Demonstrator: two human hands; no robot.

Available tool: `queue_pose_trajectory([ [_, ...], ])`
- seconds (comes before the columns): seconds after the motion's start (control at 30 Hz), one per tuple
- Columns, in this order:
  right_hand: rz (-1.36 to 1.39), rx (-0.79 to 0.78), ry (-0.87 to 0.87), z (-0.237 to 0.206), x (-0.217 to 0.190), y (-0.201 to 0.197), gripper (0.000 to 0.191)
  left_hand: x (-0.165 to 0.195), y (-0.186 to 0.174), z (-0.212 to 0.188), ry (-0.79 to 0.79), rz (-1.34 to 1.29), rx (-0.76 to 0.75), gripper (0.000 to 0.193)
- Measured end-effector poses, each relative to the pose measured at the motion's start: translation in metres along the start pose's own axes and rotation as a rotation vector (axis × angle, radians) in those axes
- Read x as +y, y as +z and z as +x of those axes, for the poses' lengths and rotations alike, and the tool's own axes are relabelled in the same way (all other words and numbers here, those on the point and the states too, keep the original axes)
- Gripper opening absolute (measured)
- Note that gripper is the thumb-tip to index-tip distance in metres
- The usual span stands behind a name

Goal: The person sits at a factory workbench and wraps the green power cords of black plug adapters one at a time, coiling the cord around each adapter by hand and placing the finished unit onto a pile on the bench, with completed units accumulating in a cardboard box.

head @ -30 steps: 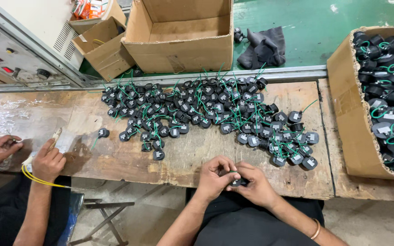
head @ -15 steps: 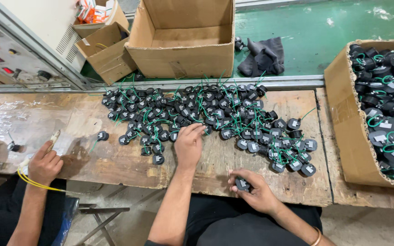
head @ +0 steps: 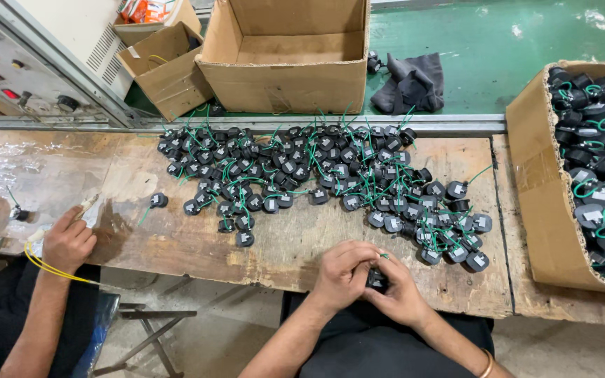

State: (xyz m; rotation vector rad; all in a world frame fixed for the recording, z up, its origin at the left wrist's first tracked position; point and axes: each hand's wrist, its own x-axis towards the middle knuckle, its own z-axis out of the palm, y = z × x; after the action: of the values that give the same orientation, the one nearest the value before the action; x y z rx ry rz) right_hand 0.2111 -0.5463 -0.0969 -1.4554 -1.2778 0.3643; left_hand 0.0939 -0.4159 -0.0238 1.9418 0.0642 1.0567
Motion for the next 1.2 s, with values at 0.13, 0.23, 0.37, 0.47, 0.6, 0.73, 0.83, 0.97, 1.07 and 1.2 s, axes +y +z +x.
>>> queue_pose_trajectory([
  [0.13, 0.17, 0.015, -0.057, -0.005, 0.009, -0.001, 0.061, 0.004, -0.001, -0.003, -0.343, -0.156, -0.031, 0.024],
  [0.23, 0.123, -0.066, 0.099, -0.008, 0.009, -0.005, 0.048, -0.004, -0.014, -0.01, -0.132, -0.129, -0.033, 0.023],
  [0.37, 0.201, 0.015, 0.07, -0.004, 0.001, -0.006, 0.04, -0.008, -0.025, -0.017, -0.079, -0.202, -0.036, 0.019],
  [0.47, 0.121, 0.026, 0.064, 0.003, -0.008, -0.008, 0.036, -0.001, -0.024, -0.019, -0.221, -0.211, -0.023, 0.026],
  [0.6, 0.014, -0.105, -0.011, 0.006, -0.019, -0.005, 0.037, 0.005, -0.025, -0.011, -0.037, -0.055, -0.044, 0.022],
  [0.73, 0.068, -0.155, -0.011, 0.007, -0.021, -0.009, 0.034, 0.007, -0.035, -0.009, 0.068, -0.065, -0.122, 0.013],
  [0.83, 0.097, -0.08, 0.025, 0.005, -0.018, -0.01, 0.041, 0.001, -0.043, -0.011, 0.066, -0.1, -0.125, 0.016],
  [0.97, 0.014, -0.029, 0.025, 0.001, -0.013, -0.006, 0.042, -0.008, -0.037, -0.019, -0.069, -0.093, -0.105, 0.019],
  [1.07, 0.004, -0.033, 0.044, -0.001, -0.013, -0.004, 0.043, -0.005, -0.02, -0.03, -0.3, -0.204, -0.013, 0.02],
  [1.2, 0.078, -0.111, 0.019, -0.001, -0.013, -0.005, 0.045, -0.004, -0.023, -0.032, -0.258, -0.116, -0.004, 0.019],
])
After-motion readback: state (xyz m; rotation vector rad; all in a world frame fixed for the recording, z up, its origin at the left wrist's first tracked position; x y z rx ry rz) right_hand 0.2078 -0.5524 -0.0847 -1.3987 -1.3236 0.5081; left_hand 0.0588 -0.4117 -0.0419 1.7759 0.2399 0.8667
